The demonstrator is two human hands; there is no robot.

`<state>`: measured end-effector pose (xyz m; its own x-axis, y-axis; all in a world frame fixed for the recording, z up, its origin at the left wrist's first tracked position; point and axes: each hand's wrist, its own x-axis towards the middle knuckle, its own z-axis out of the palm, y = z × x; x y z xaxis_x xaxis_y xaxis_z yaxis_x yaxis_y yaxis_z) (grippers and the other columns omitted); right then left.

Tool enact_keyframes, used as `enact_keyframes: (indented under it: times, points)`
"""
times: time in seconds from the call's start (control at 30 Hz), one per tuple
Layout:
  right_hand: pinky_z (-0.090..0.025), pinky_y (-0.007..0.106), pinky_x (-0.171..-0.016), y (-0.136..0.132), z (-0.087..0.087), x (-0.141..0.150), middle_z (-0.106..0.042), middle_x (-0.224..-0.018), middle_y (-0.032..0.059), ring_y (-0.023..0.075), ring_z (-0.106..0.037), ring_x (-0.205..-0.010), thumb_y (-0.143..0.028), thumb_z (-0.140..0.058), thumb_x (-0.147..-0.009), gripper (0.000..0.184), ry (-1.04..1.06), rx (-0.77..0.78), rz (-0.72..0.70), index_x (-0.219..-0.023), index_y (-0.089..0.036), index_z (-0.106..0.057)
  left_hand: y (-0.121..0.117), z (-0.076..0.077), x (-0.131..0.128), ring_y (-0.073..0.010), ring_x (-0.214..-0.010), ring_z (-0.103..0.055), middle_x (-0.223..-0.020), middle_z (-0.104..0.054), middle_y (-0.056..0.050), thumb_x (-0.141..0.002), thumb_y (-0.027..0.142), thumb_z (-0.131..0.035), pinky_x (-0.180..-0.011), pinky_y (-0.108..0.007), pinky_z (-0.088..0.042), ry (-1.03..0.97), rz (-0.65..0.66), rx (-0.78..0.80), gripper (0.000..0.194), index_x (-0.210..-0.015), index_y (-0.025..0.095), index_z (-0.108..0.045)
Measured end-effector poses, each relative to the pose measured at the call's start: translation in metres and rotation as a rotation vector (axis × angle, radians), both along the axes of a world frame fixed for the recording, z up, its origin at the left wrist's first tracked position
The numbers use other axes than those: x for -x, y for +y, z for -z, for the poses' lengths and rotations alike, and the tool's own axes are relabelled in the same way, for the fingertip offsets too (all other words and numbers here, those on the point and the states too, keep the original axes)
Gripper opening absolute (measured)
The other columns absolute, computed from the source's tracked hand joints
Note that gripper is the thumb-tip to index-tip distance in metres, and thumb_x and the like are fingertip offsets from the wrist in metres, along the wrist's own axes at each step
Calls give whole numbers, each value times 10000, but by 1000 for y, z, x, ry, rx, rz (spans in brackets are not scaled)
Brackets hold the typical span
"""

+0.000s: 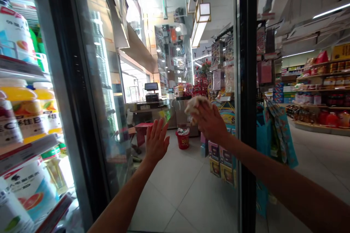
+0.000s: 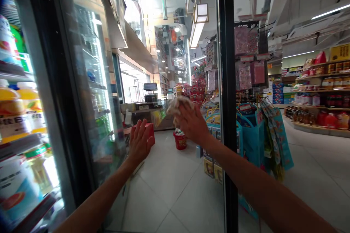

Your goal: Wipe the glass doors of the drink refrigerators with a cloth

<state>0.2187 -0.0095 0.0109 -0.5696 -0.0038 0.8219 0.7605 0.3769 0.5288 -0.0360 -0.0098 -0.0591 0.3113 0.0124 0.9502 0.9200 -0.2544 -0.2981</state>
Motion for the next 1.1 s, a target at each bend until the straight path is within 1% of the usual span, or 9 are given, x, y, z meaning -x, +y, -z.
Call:
enact_keyframes:
  times: [0.07,0.13,0.3,0.37,0.6,0.67,0.87,1.0,1.1]
  points:
    - [-153,530,-1092,3,-38,6,-269,-1466,88,267,-175,-1368,-244,-440,-838,449,189,-13,22,-1286,-220,-448,1,1,-1,-220,-1373,-143,-1441,-293,-116,-861,230,-420,-1110,-422,-135,-3,-3,1,548,-1387,177,-273]
    - [-154,525,-1098,4,-41,16,-258,-1470,89,272,-166,-1370,-247,-448,-834,456,200,-7,15,-1289,-211,-445,2,1,-1,-222,-1373,-143,-1440,-294,-120,-861,232,-415,-1108,-429,-138,-2,-7,5,546,-1386,172,-273]
    - [-200,452,-1110,2,55,29,-406,-1396,58,214,-250,-1347,-162,-432,-818,454,-266,3,-110,-1269,-206,-465,4,2,1,-229,-1369,-160,-1432,-311,-126,-853,243,-432,-1105,-440,-146,7,-17,7,555,-1382,170,-278]
    - [-191,425,-1118,2,66,24,-429,-1381,49,180,-275,-1336,-138,-417,-816,462,-385,2,-166,-1272,-200,-458,5,3,3,-226,-1368,-164,-1433,-309,-124,-855,245,-426,-1105,-436,-151,7,-15,17,547,-1378,170,-285]
    - [-98,526,-1114,7,-46,15,-206,-1490,49,264,-123,-1380,-244,-413,-853,445,216,27,-2,-1298,-228,-424,-5,-1,-6,-216,-1369,-172,-1439,-306,-112,-869,233,-406,-1108,-440,-157,-58,86,20,511,-1369,199,-300]
    - [-113,505,-1120,8,-38,26,-216,-1487,50,257,-123,-1380,-231,-421,-848,459,133,37,-12,-1308,-232,-414,-14,-7,-22,-223,-1367,-178,-1456,-269,-116,-878,226,-376,-1102,-465,-171,-116,168,10,512,-1377,200,-268]
    - [-155,437,-1123,0,42,44,-376,-1413,83,211,-213,-1360,-241,-421,-850,458,-114,95,-154,-1304,-183,-426,-20,-27,-77,-205,-1362,-196,-1436,-309,-123,-899,269,-299,-1099,-440,-225,-136,433,72,487,-1373,164,-259]
    - [-156,468,-1109,-8,38,9,-423,-1383,74,206,-260,-1344,-234,-439,-839,395,-103,42,-231,-1230,-222,-494,-9,-26,-92,-210,-1368,-175,-1413,-349,-137,-892,276,-325,-1103,-455,-194,-206,359,58,464,-1334,135,-335]
    - [-173,505,-1084,-3,20,-12,-310,-1447,92,231,-235,-1353,-224,-429,-839,442,199,-16,-143,-1281,-221,-431,-4,-21,-111,-215,-1368,-177,-1374,-407,-149,-870,290,-399,-1108,-438,-176,-151,255,-1,444,-1275,111,-422]
